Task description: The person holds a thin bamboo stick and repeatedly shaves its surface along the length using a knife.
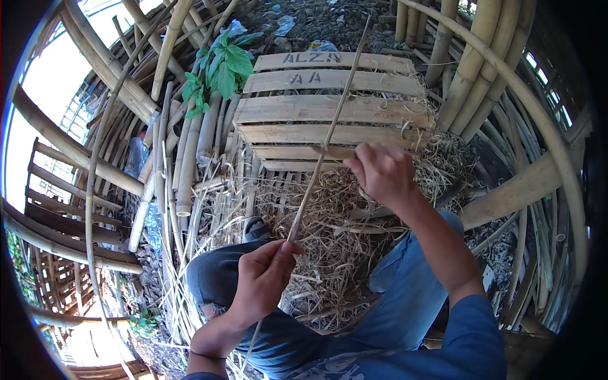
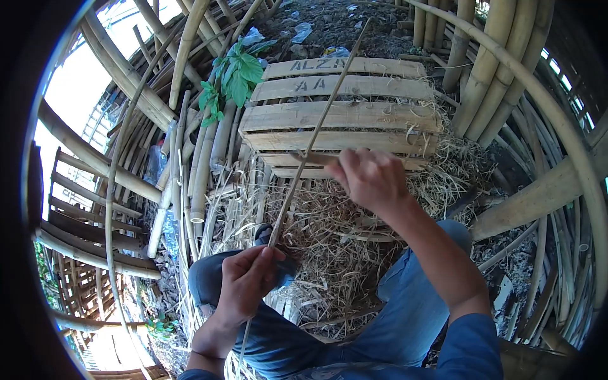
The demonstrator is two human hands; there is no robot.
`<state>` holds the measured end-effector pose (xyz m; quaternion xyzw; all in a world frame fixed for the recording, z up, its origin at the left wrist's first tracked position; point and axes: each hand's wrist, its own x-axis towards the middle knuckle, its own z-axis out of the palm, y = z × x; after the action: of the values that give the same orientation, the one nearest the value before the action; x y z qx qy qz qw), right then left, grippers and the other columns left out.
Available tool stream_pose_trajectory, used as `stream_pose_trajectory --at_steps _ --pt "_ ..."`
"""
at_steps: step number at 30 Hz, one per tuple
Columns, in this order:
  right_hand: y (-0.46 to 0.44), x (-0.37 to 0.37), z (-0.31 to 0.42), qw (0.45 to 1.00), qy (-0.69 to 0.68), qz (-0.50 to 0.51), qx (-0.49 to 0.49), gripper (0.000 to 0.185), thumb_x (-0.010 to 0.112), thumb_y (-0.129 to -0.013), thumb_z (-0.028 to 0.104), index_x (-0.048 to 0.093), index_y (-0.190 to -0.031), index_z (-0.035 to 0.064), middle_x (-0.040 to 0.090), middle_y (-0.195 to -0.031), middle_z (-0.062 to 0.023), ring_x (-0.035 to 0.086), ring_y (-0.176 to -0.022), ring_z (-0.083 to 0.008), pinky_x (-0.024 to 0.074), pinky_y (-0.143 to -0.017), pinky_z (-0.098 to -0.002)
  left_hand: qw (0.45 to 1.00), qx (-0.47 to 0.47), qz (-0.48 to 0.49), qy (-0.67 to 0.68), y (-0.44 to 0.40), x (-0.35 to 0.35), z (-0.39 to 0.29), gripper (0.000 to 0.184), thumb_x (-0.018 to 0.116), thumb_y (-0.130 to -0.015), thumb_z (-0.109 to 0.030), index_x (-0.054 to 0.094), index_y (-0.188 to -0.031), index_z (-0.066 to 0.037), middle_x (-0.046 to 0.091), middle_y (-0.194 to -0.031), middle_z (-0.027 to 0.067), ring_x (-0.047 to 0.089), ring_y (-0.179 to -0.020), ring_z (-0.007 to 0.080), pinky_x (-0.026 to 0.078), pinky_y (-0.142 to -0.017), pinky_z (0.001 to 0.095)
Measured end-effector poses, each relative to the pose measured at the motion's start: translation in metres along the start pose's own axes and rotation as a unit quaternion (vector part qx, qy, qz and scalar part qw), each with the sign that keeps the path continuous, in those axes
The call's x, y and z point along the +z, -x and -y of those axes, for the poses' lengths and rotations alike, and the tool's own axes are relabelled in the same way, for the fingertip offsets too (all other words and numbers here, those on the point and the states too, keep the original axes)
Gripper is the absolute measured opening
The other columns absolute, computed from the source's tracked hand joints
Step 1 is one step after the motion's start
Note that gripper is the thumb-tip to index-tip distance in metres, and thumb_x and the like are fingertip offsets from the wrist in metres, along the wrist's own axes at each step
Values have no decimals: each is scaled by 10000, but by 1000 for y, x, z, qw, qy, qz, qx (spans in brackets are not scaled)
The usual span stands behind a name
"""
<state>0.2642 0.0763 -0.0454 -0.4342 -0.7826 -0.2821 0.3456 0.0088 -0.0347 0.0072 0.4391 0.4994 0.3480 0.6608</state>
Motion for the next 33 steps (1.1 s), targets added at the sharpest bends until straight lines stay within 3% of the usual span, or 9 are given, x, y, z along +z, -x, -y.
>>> stream_pose_trajectory --at_steps 2,9,11,14,16,18,22,26,33 --pt "3 7 -21 984 3 108 143 372 420 -958 361 519 -743 74 497 -466 -49 498 -334 -159 383 -293 -300 1000 -12 10 -14 4 -1 -2 247 455 -974 -163 600 -993 36 399 -591 -80 295 -487 -2 225 -427 185" --pt "8 -4 -52 972 121 70 187 374 384 -969 355 532 -767 77 552 -499 -70 543 -365 -213 404 -315 -339 999 -33 31 -29 8 -3 2 251 469 -966 -172 609 -951 35 435 -591 -34 307 -440 9 212 -391 179" --pt "7 -6 -64 951 108 103 271 355 370 -973 331 547 -812 69 577 -552 -102 588 -463 -277 446 -410 -390 998 -35 34 -28 11 -3 4 254 471 -965 -176 612 -949 34 437 -590 -36 308 -440 9 212 -392 179" --pt "8 -11 -80 895 138 194 377 466 286 -979 413 549 -790 78 575 -529 -72 581 -413 -233 432 -362 -367 998 -41 38 -38 16 -3 5 258 474 -964 -181 618 -948 32 438 -585 -41 313 -445 7 216 -397 176" --pt "20 -16 -97 880 132 187 415 496 262 -978 420 562 -798 69 602 -574 -112 603 -475 -289 454 -416 -398 997 -48 41 -53 19 -5 6 259 476 -963 -183 621 -948 31 437 -582 -44 317 -449 7 218 -400 174" --pt "26 -17 -105 865 190 73 458 489 273 -976 413 574 -815 62 615 -611 -144 600 -518 -337 461 -455 -423 998 -35 40 -33 19 -9 7 260 477 -963 -184 625 -946 29 440 -579 -47 330 -461 5 233 -414 170" --pt "19 -35 -53 933 61 -29 355 411 348 -973 364 579 -812 65 583 -541 -120 586 -478 -323 440 -421 -406 999 -27 6 -33 10 -16 15 256 478 -962 -185 630 -952 22 448 -584 -47 344 -473 6 246 -425 169" --pt "15 -39 28 971 -123 97 181 367 416 -964 332 543 -726 83 465 -437 -37 481 -332 -154 372 -326 -311 997 18 -4 -78 7 -9 20 236 511 -949 -183 640 -990 10 479 -604 -43 365 -491 3 262 -433 169" --pt "13 -40 68 975 -156 131 85 303 549 -894 289 488 -701 63 489 -516 -52 544 -436 -216 433 -417 -344 991 62 -24 -115 3 -4 22 225 528 -938 -142 636 -1043 26 516 -646 -40 392 -529 0 291 -459 163"
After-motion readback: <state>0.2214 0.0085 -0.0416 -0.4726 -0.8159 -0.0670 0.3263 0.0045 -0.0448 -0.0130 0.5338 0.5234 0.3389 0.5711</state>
